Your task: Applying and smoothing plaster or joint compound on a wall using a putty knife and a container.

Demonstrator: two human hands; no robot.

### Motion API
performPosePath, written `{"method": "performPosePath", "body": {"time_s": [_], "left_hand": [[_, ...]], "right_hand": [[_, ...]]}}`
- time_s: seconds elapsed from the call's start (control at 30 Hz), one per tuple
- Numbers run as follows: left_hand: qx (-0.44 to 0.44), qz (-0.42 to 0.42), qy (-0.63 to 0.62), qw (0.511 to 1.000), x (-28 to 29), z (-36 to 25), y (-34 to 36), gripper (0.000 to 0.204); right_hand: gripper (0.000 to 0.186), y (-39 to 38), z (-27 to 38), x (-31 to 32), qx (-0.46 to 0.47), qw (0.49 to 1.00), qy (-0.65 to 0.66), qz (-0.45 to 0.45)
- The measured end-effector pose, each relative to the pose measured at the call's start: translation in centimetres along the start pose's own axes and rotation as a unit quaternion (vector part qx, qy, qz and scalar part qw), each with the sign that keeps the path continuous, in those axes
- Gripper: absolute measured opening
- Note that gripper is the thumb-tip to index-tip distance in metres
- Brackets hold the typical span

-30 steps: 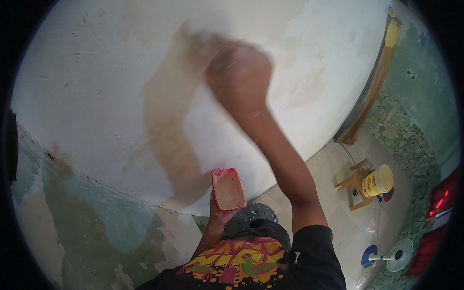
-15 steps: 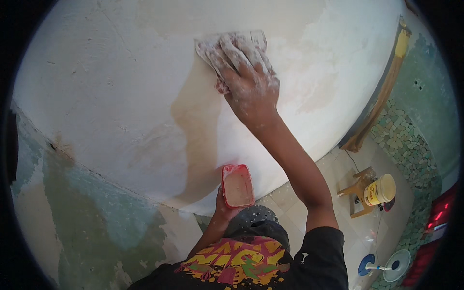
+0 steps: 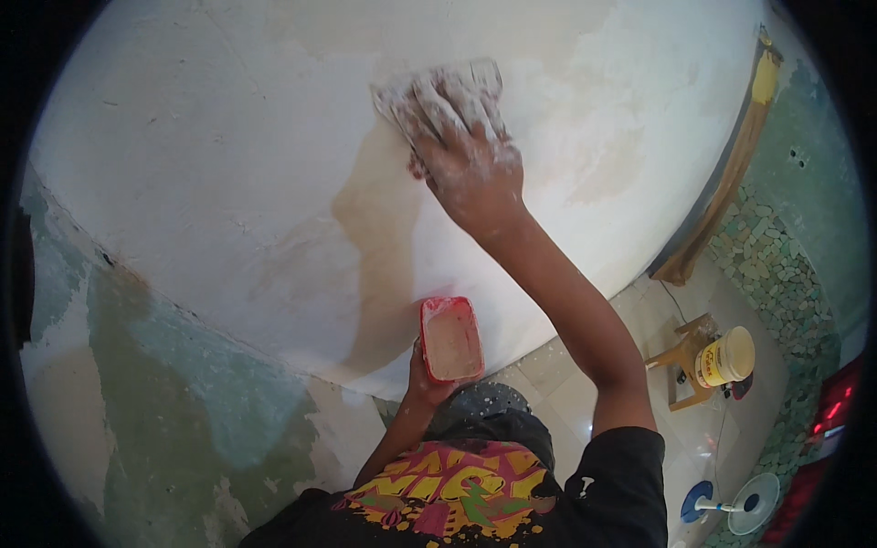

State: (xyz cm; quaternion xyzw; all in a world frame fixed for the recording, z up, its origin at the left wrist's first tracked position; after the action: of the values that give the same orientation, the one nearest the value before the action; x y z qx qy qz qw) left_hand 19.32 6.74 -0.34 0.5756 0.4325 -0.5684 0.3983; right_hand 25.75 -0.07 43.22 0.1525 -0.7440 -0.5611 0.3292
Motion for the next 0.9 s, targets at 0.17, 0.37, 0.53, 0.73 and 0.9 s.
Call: {"method": "performPosePath", "body": {"time_s": [0.17,0.37,0.53,0.73,0.9], "left_hand": [[-0.007,-0.005,-0.001,1.0,-0.1,-0.6,-0.6,0.062],[0.023,0.009,0.013,1.0,-1.3,1.5,-0.3,0.061],[0.007,-0.009,0.023,1.0,-0.6,1.2,-1.2,0.063],[0.0,-0.003,0.015,1.0,-0.2,0.9,-0.7,0.067],[0.01,0.007,0.001,1.0,-1.1,1.8,-0.3,0.067]], "right_hand": [[0.033,1.2,-0.9,3.3,-0.089,0.99,0.066,0.084],[0.031,4.4,-1.0,2.0,-0.04,0.996,-0.042,-0.062],[0.043,-1.9,4.7,0.2,-0.014,0.997,0.045,0.064],[0.04,4.9,-5.1,4.6,-0.148,0.984,0.098,-0.006],[0.039,5.1,-1.4,2.6,-0.108,0.99,0.024,-0.093]]}}
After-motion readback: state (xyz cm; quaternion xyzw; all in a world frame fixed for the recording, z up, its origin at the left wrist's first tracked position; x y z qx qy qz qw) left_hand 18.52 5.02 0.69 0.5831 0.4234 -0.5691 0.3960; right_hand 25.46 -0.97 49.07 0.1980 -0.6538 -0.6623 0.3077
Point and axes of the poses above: each hand's wrist, its own y-axis towards the middle knuckle, its own x-axis out of the back of the hand, z = x × y, the point moved 10 cm from there along y, towards the middle knuckle, and after that the axes turned 7 degrees about z, right-handed, at the moved point
